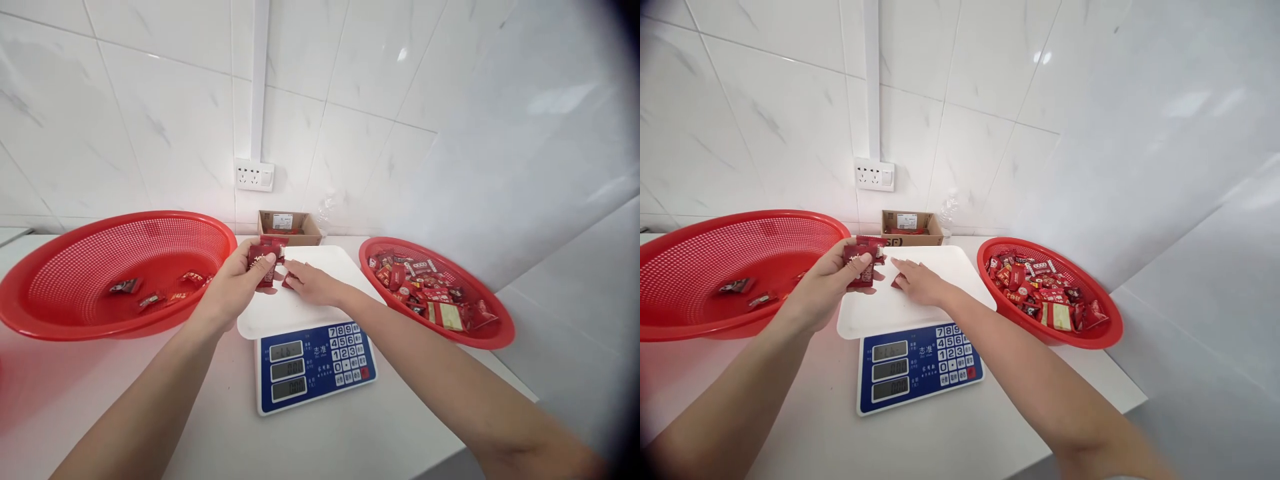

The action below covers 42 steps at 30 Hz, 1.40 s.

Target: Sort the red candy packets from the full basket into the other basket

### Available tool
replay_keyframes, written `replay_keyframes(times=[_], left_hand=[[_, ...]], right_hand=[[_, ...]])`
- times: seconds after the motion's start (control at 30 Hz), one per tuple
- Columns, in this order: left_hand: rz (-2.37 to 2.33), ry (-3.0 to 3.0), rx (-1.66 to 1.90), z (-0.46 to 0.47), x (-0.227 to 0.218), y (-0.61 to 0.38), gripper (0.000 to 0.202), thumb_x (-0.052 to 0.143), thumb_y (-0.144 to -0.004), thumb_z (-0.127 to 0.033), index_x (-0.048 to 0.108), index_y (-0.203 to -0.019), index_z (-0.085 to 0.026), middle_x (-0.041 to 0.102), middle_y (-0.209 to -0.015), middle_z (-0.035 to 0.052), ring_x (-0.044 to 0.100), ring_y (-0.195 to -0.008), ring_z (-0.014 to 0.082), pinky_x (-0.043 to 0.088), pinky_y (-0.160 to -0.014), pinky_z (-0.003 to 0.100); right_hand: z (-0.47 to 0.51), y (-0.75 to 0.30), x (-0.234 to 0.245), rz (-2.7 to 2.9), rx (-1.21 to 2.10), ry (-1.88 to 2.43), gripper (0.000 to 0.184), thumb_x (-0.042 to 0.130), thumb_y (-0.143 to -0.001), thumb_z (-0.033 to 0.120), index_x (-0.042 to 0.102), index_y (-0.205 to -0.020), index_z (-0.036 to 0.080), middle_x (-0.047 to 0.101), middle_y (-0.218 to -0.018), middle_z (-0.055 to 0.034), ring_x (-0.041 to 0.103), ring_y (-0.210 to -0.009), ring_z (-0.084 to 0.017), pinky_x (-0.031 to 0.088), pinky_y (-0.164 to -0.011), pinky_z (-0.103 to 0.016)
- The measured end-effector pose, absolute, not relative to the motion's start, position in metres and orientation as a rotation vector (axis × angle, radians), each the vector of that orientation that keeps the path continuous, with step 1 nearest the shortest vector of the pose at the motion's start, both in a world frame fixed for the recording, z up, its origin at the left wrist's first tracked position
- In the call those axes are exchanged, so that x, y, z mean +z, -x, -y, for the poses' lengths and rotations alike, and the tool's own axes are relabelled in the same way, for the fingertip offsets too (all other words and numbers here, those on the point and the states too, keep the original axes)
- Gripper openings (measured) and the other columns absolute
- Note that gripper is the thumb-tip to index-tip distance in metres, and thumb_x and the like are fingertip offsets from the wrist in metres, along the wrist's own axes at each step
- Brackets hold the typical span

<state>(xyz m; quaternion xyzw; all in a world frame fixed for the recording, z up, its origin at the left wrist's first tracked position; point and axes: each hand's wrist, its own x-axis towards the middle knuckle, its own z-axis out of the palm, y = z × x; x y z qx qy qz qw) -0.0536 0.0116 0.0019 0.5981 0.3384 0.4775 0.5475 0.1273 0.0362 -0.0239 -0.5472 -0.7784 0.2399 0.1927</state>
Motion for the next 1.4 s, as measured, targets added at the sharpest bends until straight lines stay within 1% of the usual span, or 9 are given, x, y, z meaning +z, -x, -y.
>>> replay_keyframes(times=[0.17, 0.27, 0.37, 0.5, 0.73, 0.93, 1.07, 1.17, 1.4], left_hand=[[-0.82, -1.424, 1.075, -0.013, 0.001, 0.05, 0.028, 0.059, -0.083, -0.039, 0.053, -0.102, -0.02, 0.061, -0.086, 0.0004, 0.062, -0.076, 0.0141, 0.054, -0.061, 0.025], [-0.819, -1.484, 1.027, -0.012, 0.002, 0.05, 0.024, 0.057, -0.084, -0.038, 0.052, -0.101, -0.021, 0.06, -0.079, -0.0014, 0.062, -0.071, 0.0139, 0.053, -0.057, 0.024], [-0.81, -1.548, 0.957, -0.008, 0.003, 0.051, 0.023, 0.055, -0.086, -0.037, 0.049, -0.102, -0.022, 0.062, -0.076, -0.0019, 0.062, -0.069, 0.0142, 0.051, -0.054, 0.024], [-0.8, -1.606, 0.957, -0.006, 0.003, 0.052, 0.023, 0.052, -0.088, -0.036, 0.047, -0.106, -0.023, 0.061, -0.075, -0.002, 0.062, -0.066, 0.0146, 0.049, -0.053, 0.024], [-0.97, -1.681, 1.225, -0.014, 0.006, 0.064, 0.029, 0.05, -0.087, -0.034, 0.048, -0.115, -0.025, 0.062, -0.088, 0.001, 0.06, -0.066, 0.0141, 0.049, -0.054, 0.025], [-0.991, -1.658, 1.309, -0.017, 0.011, 0.073, 0.03, 0.053, -0.086, -0.037, 0.048, -0.114, -0.025, 0.063, -0.087, 0.0021, 0.061, -0.068, 0.0158, 0.051, -0.056, 0.027], [-1.027, -1.69, 1.291, -0.015, 0.01, 0.071, 0.032, 0.053, -0.086, -0.039, 0.049, -0.115, -0.027, 0.063, -0.087, 0.0018, 0.062, -0.069, 0.0167, 0.051, -0.056, 0.027], [-1.051, -1.716, 1.267, -0.013, 0.01, 0.069, 0.034, 0.053, -0.086, -0.039, 0.049, -0.117, -0.026, 0.063, -0.089, 0.0031, 0.062, -0.07, 0.0175, 0.051, -0.057, 0.028], [-1.07, -1.75, 1.226, -0.01, 0.01, 0.066, 0.036, 0.052, -0.087, -0.041, 0.048, -0.119, -0.025, 0.064, -0.092, 0.0043, 0.063, -0.072, 0.0186, 0.053, -0.059, 0.03]], right_hand=[[-0.028, -0.131, -0.007, 1.725, 0.833, 1.372, 0.032, 0.041, -0.094, 0.038, 0.057, -0.115, 0.02, 0.064, -0.112, -0.0072, 0.059, -0.101, -0.017, 0.044, -0.091, -0.035], [-0.016, -0.129, 0.011, 1.717, 0.989, 1.172, 0.038, 0.042, -0.091, 0.048, 0.062, -0.098, 0.017, 0.067, -0.094, -0.0065, 0.061, -0.085, -0.015, 0.049, -0.077, -0.031], [-0.004, -0.123, 0.026, 1.868, 0.934, 1.188, 0.024, 0.054, -0.085, 0.041, 0.061, -0.081, 0.017, 0.062, -0.072, -0.0006, 0.058, -0.065, -0.013, 0.048, -0.061, -0.027], [-0.002, -0.12, 0.029, 1.899, 0.756, 1.274, 0.02, 0.054, -0.083, 0.033, 0.059, -0.071, 0.018, 0.059, -0.068, 0.0012, 0.055, -0.063, -0.012, 0.043, -0.058, -0.025], [-0.026, -0.144, 0.018, 1.587, 0.763, 1.421, 0.021, 0.052, -0.083, 0.036, 0.06, -0.074, 0.018, 0.061, -0.073, -0.0017, 0.054, -0.064, -0.012, 0.044, -0.059, -0.025], [-0.038, -0.186, -0.014, 1.577, 0.54, 1.898, 0.018, 0.051, -0.085, 0.028, 0.061, -0.095, 0.018, 0.068, -0.08, -0.0046, 0.062, -0.065, -0.015, 0.049, -0.064, -0.029], [-0.03, -0.195, -0.026, 1.694, 0.331, 1.925, 0.03, 0.061, -0.079, 0.024, 0.062, -0.108, 0.019, 0.065, -0.108, -0.0111, 0.058, -0.101, -0.026, 0.043, -0.089, -0.042], [-0.023, -0.191, -0.024, 1.978, 0.219, 1.763, 0.03, 0.057, -0.081, 0.019, 0.064, -0.111, 0.021, 0.06, -0.12, -0.0085, 0.048, -0.117, -0.024, 0.035, -0.1, -0.04], [-0.035, -0.188, -0.032, 2.056, 0.279, 1.766, 0.027, 0.053, -0.085, 0.017, 0.07, -0.104, 0.024, 0.061, -0.109, -0.0068, 0.057, -0.099, -0.021, 0.044, -0.087, -0.034]])
